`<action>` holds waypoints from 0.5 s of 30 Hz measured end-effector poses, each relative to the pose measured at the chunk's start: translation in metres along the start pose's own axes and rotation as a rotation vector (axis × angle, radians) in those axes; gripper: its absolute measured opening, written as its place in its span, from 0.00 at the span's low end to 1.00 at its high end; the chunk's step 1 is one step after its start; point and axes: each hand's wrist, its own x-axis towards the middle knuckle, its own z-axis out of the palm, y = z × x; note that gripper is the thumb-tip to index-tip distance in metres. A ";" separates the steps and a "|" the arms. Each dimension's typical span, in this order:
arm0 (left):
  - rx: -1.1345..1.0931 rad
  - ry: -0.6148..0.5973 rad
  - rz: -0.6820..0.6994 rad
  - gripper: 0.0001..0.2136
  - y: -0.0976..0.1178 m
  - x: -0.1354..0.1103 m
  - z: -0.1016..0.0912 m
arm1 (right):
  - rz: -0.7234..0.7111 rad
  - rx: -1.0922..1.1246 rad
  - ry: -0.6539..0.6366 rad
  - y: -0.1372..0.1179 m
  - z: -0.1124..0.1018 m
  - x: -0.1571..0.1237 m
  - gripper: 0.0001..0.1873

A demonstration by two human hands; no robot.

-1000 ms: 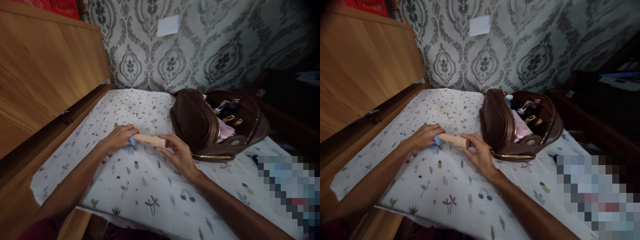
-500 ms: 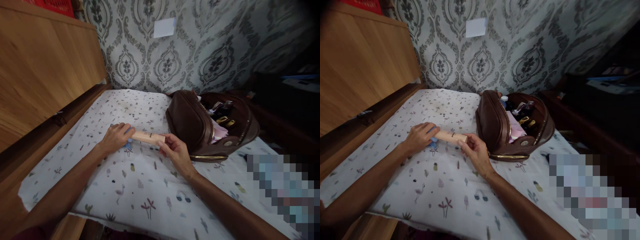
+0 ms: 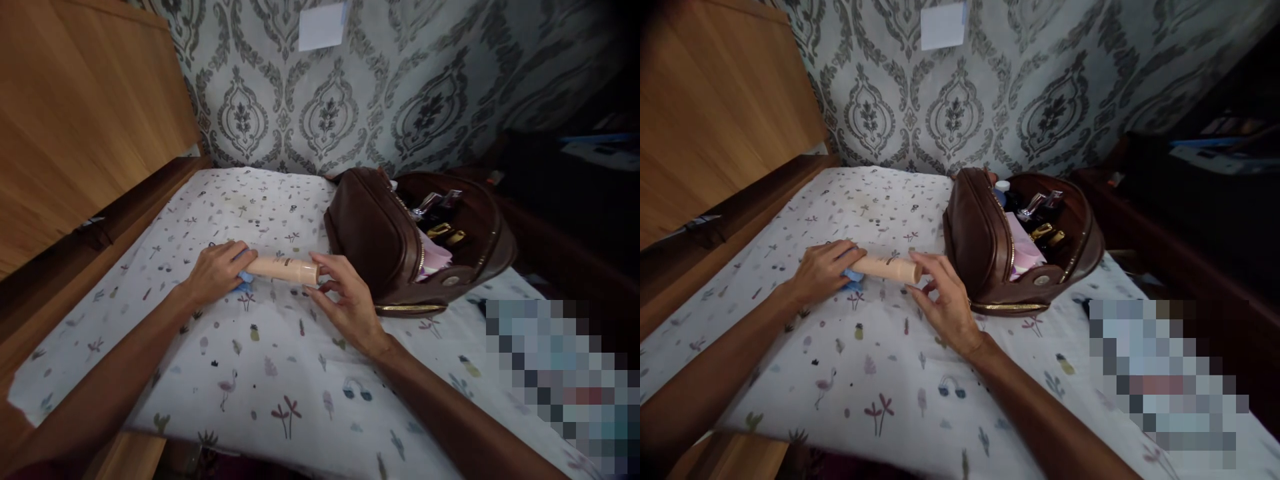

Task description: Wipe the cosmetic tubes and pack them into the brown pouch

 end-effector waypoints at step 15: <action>-0.106 -0.049 -0.013 0.11 0.005 0.001 0.000 | 0.261 -0.078 -0.013 -0.011 -0.005 0.002 0.25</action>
